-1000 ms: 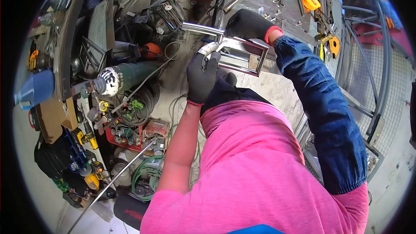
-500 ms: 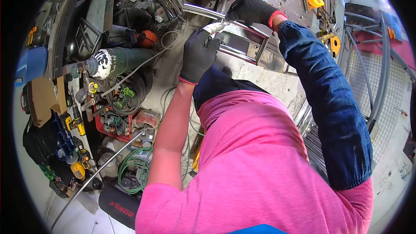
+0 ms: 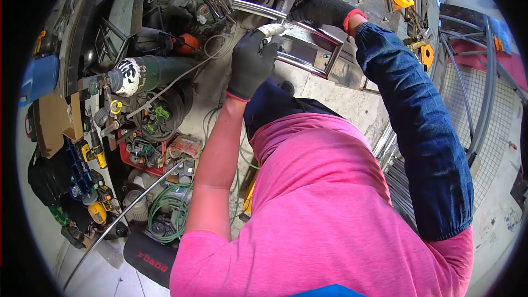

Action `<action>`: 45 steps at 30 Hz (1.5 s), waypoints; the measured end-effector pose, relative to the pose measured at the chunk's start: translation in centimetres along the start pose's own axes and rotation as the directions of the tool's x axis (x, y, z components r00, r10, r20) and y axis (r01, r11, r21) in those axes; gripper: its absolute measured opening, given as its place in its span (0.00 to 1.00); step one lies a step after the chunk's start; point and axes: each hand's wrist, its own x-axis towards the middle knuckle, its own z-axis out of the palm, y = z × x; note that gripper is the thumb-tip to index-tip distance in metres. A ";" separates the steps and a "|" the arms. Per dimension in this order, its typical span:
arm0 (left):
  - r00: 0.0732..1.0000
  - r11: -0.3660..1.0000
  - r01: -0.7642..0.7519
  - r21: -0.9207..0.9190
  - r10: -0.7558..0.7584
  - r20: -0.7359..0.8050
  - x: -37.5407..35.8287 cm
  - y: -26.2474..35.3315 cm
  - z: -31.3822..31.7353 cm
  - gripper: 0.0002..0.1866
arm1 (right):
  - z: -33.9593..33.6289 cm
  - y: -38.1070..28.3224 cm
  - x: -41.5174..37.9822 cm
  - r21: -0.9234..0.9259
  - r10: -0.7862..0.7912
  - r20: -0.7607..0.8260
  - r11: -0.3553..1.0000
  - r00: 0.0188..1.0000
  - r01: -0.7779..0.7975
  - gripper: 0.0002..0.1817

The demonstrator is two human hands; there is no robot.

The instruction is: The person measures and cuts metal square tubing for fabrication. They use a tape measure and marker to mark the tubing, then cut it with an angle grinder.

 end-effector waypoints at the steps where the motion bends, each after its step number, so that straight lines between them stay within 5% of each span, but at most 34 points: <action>1: 1.000 1.000 0.000 -0.001 0.000 0.000 0.0 -0.1 0.1 0.16 | -0.5 -0.9 -0.4 -0.038 0.012 -0.016 0.999 1.000 -0.012 0.10; 6: 0.999 0.999 -0.036 -0.012 0.036 -0.012 0.0 -0.4 0.4 0.16 | 0.5 1.2 0.3 -0.064 -0.123 -0.064 0.991 0.990 0.119 0.11; 12: 0.999 0.998 -0.052 0.031 0.052 0.000 0.0 -0.5 0.2 0.16 | -1.2 -3.6 -0.9 0.175 0.270 0.019 0.947 0.963 -0.269 0.11; 14: 0.998 0.997 -0.064 0.034 0.065 -0.003 0.0 -0.5 0.2 0.16 | -0.2 -1.2 -0.3 0.078 0.095 -0.057 0.993 0.994 -0.090 0.12; 18: 0.997 0.997 -0.073 0.039 0.074 -0.009 0.0 -0.4 0.3 0.16 | -1.2 -3.3 -1.1 0.097 0.167 -0.032 0.982 0.985 -0.163 0.12; 24: 1.000 1.000 -0.013 -0.017 0.012 -0.019 -0.2 0.0 -0.1 0.15 | 0.0 -0.5 -0.4 -0.068 -0.205 -0.160 0.978 0.966 0.197 0.11; 26: 0.999 0.999 -0.023 -0.048 0.021 -0.043 -0.5 -0.3 -0.1 0.15 | -1.0 -3.7 -1.4 0.146 0.127 -0.114 0.983 0.985 -0.110 0.11; 28: 0.998 0.997 -0.031 -0.076 0.026 -0.065 -1.1 -0.4 -0.3 0.15 | -1.1 -3.4 -1.2 0.151 0.151 -0.065 0.979 0.986 -0.140 0.12; 32: 0.966 0.993 0.074 -0.096 -0.095 -0.239 -3.2 0.2 -1.4 0.13 | -1.2 -3.8 -1.2 0.136 0.157 -0.050 0.980 0.986 -0.149 0.16; 34: 0.944 0.995 0.095 -0.040 -0.103 -0.313 -3.9 0.3 -1.9 0.13 | -0.4 -1.8 -0.5 -0.019 0.074 -0.104 0.997 0.992 -0.076 0.17; 36: 0.835 0.900 0.292 -0.323 -0.405 -0.372 -4.2 0.1 -2.2 0.14 | 1.0 1.3 0.2 -0.107 -0.141 -0.162 0.986 0.977 0.124 0.17; 38: 0.860 0.895 0.229 -0.383 -0.370 -0.350 -4.0 -1.7 -1.9 0.15 | 1.8 2.8 0.1 -0.066 -0.132 -0.160 0.990 0.978 0.123 0.17; 40: 0.927 0.983 0.171 -0.060 -0.181 -0.329 -3.9 -3.5 -1.1 0.16 | 1.0 1.1 0.0 0.023 -0.105 -0.147 0.994 0.984 0.109 0.17; 41: 0.897 0.890 0.349 -0.295 -0.408 -0.171 -4.1 -4.5 -0.6 0.16 | -0.2 -1.0 -0.9 0.048 -0.016 -0.092 0.999 0.996 0.021 0.17; 42: 0.897 0.891 0.344 -0.295 -0.405 -0.177 -3.8 -4.2 -0.4 0.16 | -0.9 -2.2 -1.2 0.042 -0.022 -0.093 0.999 0.995 0.026 0.17; 44: 0.832 0.787 0.549 -0.280 -0.546 0.096 -2.8 -2.8 0.1 0.17 | -1.5 -3.5 -1.5 0.135 0.169 0.018 0.976 0.985 -0.170 0.17; 45: 0.821 0.749 0.568 -0.341 -0.545 0.171 -2.3 -1.9 0.4 0.14 | -1.4 -3.4 -2.0 0.180 0.110 -0.026 0.978 0.994 -0.104 0.17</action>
